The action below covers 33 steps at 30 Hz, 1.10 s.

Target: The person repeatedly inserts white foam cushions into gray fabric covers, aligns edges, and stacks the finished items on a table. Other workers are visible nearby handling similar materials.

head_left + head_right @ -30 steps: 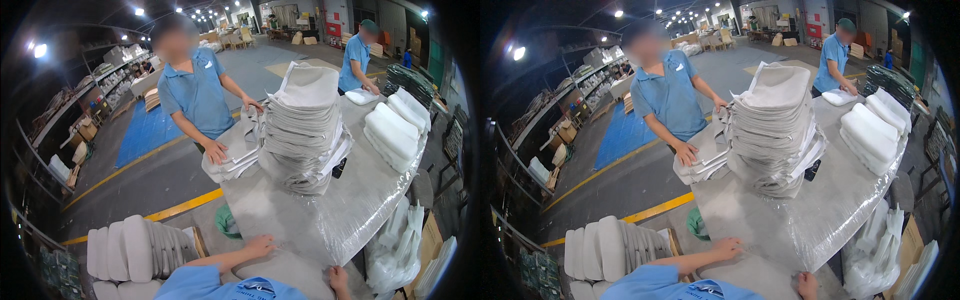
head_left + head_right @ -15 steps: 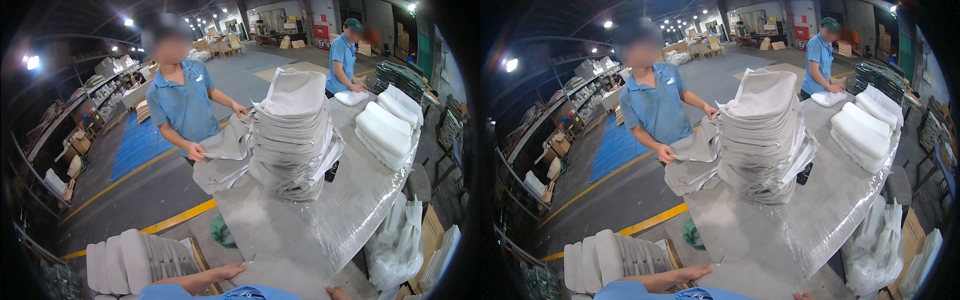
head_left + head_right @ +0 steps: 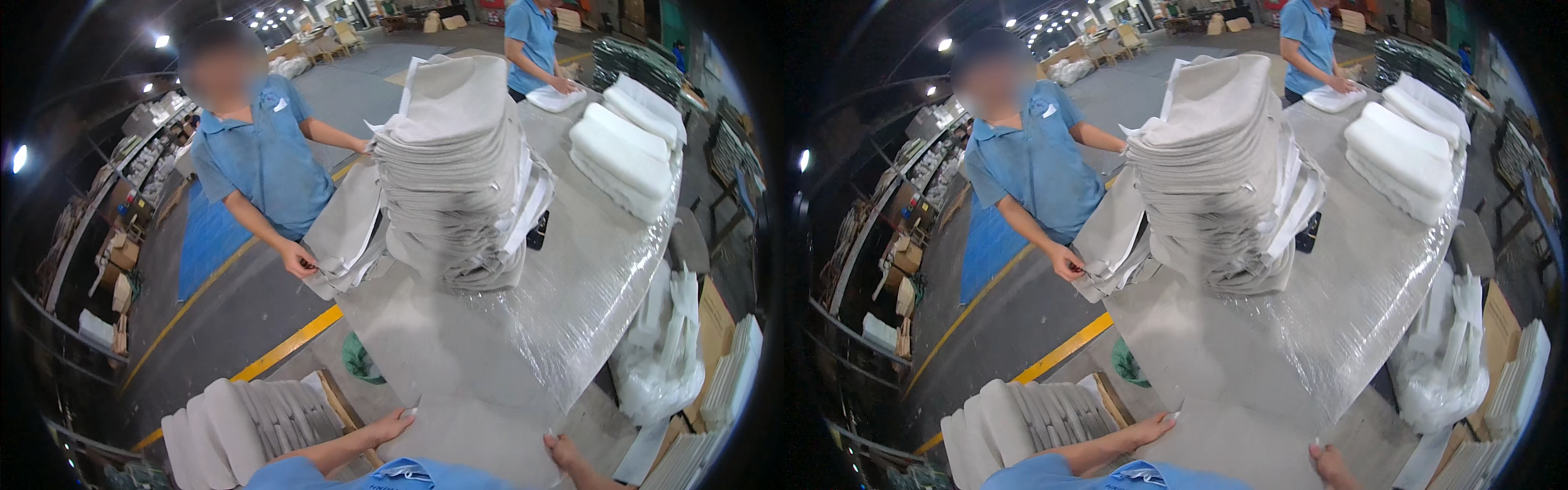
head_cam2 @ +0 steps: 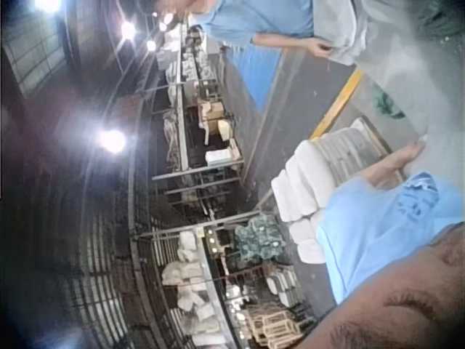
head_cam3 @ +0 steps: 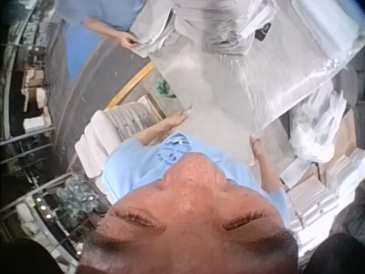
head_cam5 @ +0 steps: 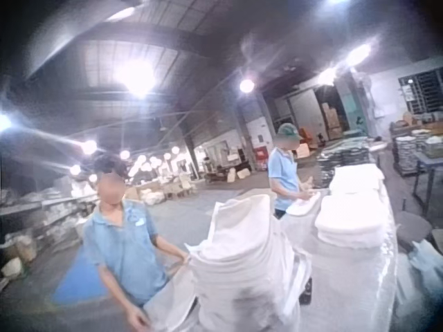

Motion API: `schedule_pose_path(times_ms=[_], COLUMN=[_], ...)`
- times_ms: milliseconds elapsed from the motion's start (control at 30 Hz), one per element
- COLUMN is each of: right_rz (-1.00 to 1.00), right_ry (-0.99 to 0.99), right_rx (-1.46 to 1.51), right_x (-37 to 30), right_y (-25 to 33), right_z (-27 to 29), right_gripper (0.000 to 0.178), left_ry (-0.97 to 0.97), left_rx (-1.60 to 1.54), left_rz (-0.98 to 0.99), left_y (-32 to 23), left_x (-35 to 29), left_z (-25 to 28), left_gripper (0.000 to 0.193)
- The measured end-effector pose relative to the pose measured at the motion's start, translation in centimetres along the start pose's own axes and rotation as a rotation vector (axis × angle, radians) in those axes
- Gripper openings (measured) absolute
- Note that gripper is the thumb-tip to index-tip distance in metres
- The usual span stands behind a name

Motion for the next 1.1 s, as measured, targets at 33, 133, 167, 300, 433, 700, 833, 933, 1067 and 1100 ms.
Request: schedule_pose_path(times_ms=[33, 133, 167, 300, 433, 700, 833, 933, 1067, 1100], right_rz=[0.027, 0.003, 0.019, 0.119, 0.095, -0.031, -0.028, 0.137, 0.06, 0.031], right_ry=[0.08, 0.159, 0.132, 0.159, 0.124, -0.036, -0.063, -0.073, -0.105, -0.115], right_rx=[0.043, 0.25, 0.367, 0.876, 1.023, 1.509, 1.68, 1.671, 1.668, 1.68], right_x=[0.0, 2.3, 2.1, 1.9, -1.1, -7.1, -7.7, -7.8, -7.8, -7.4], right_y=[0.6, -2.2, -1.6, -3.8, -6.5, -8.0, -6.2, -4.2, -6.3, -7.1], right_z=[0.1, -1.0, -1.1, -1.8, -2.7, -7.1, -8.1, -7.0, -7.0, -7.5], right_gripper=[0.066, 0.077, 0.076, 0.07, 0.061, 0.059, 0.026, 0.027, 0.029, 0.029], left_ry=[-0.003, 0.05, 0.072, -0.088, -0.232, 0.748, 0.506, 0.535, 0.369, 0.332], left_rx=[0.015, -0.005, -0.061, 0.57, 0.875, 1.073, 1.485, 1.389, 1.354, 1.344], left_rz=[0.001, 0.031, 0.07, -0.061, -0.654, -0.935, -0.927, -0.991, -0.859, -0.94], left_y=[0.3, 0.0, 0.4, -3.7, -9.6, -10.4, -10.6, -10.2, -15.1, -16.0], left_x=[0.1, 2.1, 2.5, 1.2, -3.9, -10.9, -11.8, -11.6, -13.2, -13.7], left_z=[-0.1, 0.1, 0.2, 0.6, -3.4, -25.9, -31.6, -31.3, -30.5, -30.1], left_gripper=[0.072, 0.069, 0.067, 0.058, 0.052, 0.081, 0.093, 0.091, 0.081, 0.079])
Point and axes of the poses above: each hand's wrist, its own x-axis towards the middle knuckle, its own z-axis out of the back of the hand, y = z × x, the point moved 8 cm from there along x, towards the middle knuckle, and after that the axes turned 15 degrees about -x, right-handed, at the moved point
